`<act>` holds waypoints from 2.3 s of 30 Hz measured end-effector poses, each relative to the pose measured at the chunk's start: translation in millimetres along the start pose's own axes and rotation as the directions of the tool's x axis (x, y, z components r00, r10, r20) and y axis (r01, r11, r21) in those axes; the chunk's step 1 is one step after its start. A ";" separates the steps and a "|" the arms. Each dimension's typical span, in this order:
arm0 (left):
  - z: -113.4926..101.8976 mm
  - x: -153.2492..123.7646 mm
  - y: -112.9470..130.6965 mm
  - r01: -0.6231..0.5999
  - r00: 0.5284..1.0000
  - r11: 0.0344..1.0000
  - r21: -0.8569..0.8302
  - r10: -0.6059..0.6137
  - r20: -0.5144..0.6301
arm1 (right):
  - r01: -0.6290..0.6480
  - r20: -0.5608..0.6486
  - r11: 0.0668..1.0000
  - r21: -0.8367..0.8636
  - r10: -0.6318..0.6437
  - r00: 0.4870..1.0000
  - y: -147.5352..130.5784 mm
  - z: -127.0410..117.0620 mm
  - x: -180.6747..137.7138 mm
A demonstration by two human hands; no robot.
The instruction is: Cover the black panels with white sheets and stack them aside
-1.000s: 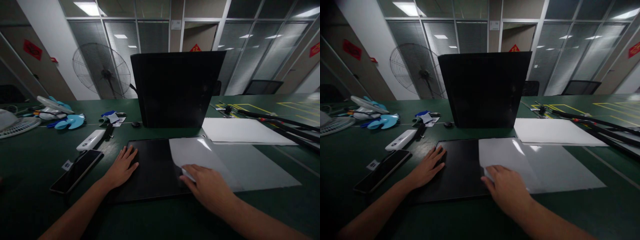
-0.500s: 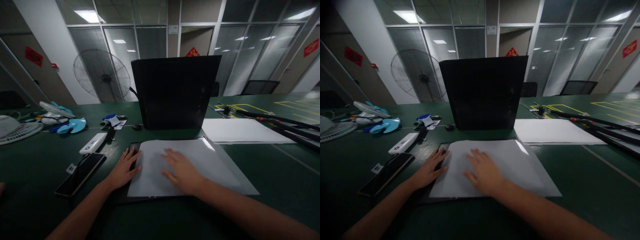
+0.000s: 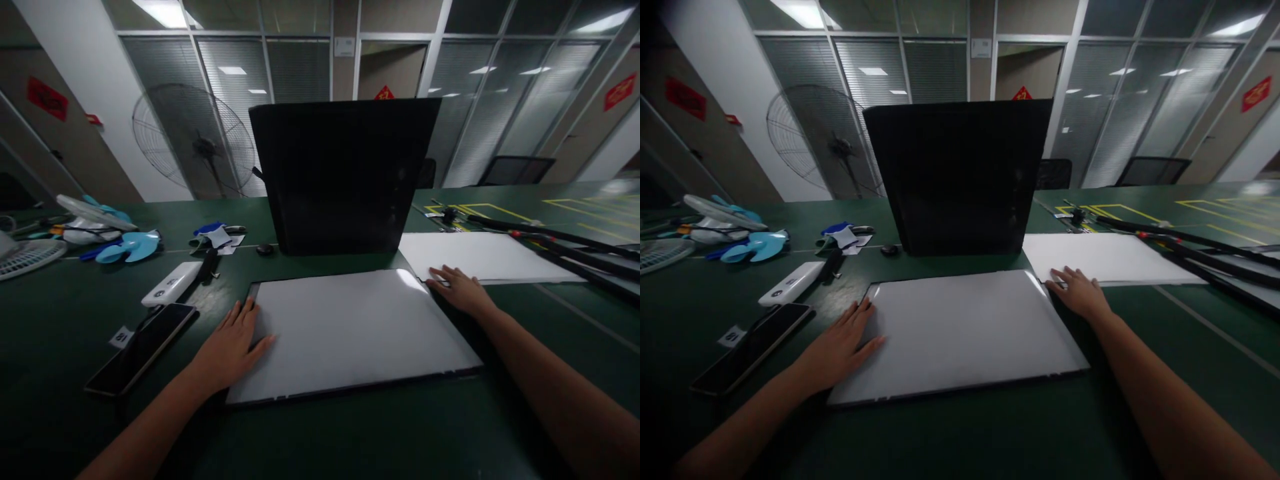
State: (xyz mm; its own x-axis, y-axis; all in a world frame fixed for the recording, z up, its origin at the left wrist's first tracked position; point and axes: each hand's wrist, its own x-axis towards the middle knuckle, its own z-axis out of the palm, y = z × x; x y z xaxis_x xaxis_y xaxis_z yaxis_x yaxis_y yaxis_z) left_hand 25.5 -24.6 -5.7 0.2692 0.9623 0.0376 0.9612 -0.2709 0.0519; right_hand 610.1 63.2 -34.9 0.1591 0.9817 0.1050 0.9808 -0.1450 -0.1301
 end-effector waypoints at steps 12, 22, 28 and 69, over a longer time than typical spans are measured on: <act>7.2 -4.7 -7.6 -0.047 0.997 0.996 0.082 0.052 -0.054 | -0.143 -0.086 0.989 -0.033 0.140 0.986 -4.3 -4.2 -6.6; 19.8 -7.0 -2.3 0.009 0.998 0.993 0.117 -0.001 -0.065 | -0.149 -0.061 0.988 -0.034 0.147 0.987 -11.1 -3.1 -4.8; 32.5 -5.9 -9.7 0.023 0.994 0.996 0.086 -0.014 -0.104 | -0.219 -0.093 0.975 -0.031 0.215 0.972 -21.6 -9.9 -8.5; 34.8 4.9 -18.2 0.032 0.988 0.987 -0.154 -0.054 -0.141 | 0.794 -0.065 0.544 0.271 -0.812 0.579 -265.3 -54.6 -188.7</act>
State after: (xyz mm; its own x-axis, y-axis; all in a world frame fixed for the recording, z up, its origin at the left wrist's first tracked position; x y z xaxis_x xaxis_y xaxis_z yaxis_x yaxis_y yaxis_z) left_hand 11.3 -14.2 -41.2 0.2057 0.9628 0.1755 0.9485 -0.2403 0.2066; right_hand 326.0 -90.3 33.7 -0.6973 0.6786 0.2308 0.6297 0.7338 -0.2550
